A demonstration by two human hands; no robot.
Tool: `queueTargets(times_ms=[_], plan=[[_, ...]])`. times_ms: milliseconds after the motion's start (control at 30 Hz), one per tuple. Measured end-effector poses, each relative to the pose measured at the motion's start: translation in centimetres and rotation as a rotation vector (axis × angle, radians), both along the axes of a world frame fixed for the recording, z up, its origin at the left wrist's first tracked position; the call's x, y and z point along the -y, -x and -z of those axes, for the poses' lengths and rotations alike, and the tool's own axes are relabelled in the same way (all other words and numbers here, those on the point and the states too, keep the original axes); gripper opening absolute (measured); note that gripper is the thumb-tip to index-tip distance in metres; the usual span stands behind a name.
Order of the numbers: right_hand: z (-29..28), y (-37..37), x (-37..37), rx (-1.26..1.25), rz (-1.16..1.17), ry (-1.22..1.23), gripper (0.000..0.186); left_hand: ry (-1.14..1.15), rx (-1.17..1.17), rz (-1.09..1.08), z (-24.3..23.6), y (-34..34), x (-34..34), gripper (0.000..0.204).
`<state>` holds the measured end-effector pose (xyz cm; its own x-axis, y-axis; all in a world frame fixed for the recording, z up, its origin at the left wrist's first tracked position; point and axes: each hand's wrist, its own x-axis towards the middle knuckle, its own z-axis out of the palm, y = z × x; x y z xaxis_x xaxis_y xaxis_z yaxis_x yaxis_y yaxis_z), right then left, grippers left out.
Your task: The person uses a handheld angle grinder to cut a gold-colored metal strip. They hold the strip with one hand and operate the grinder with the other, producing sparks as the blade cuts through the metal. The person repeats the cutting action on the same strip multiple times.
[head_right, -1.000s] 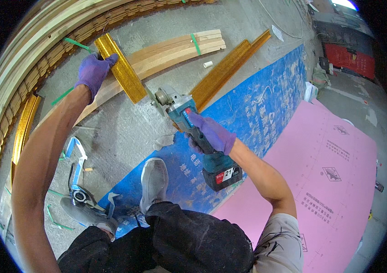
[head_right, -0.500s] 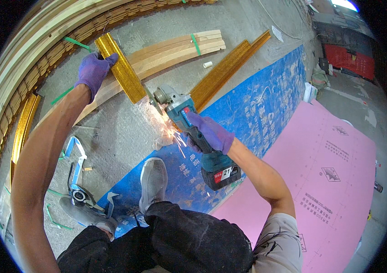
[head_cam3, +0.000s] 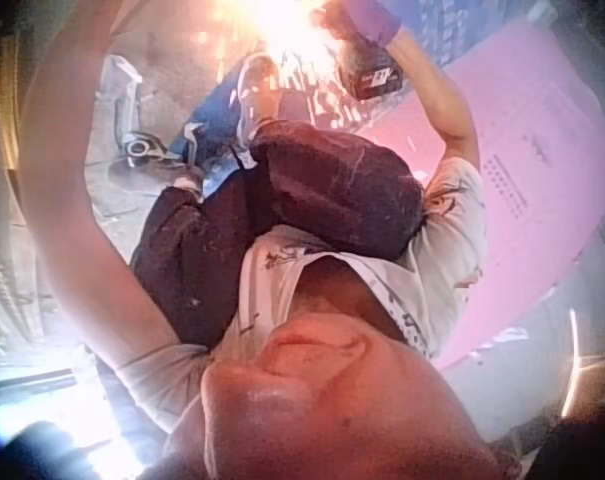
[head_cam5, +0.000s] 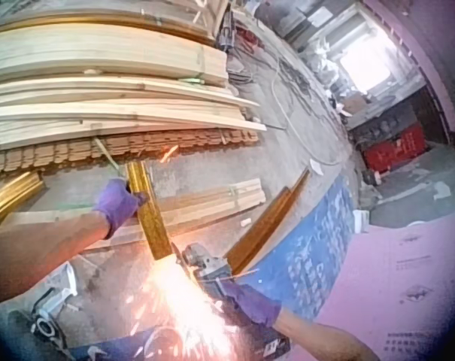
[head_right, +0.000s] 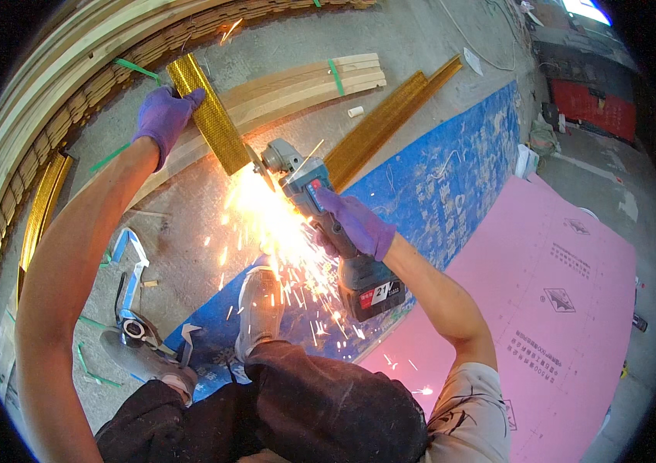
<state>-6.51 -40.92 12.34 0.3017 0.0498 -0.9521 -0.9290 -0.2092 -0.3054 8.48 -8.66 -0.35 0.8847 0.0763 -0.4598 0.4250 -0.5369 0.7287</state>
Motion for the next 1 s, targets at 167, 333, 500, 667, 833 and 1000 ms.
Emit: queueTargets(times_ms=[167,333,500,667,833,1000], plan=[[0.3,0.0,-0.1,0.034,-0.028,-0.051,0.067,-0.025,0.006,-0.015,0.5,-0.2,0.0,0.053],[0.0,-0.3,-0.3,0.037,-0.008,-0.056,0.066,0.002,-0.007,-0.018,0.0,-0.1,0.2,0.053],[0.8,-0.5,-0.1,0.066,-0.013,-0.097,0.067,0.005,-0.026,-0.029,-0.3,0.0,0.0,0.051],[0.9,-0.7,-0.2,0.015,0.045,-0.067,0.061,0.016,-0.024,-0.041,-0.5,0.0,0.2,0.05],[1.5,-0.7,0.1,0.026,0.061,-0.134,0.062,0.001,0.005,-0.045,-0.2,0.1,0.2,0.051],[1.3,-1.2,-0.2,0.051,-0.015,-0.083,0.065,0.037,-0.047,-0.058,-0.2,0.1,0.1,0.052]])
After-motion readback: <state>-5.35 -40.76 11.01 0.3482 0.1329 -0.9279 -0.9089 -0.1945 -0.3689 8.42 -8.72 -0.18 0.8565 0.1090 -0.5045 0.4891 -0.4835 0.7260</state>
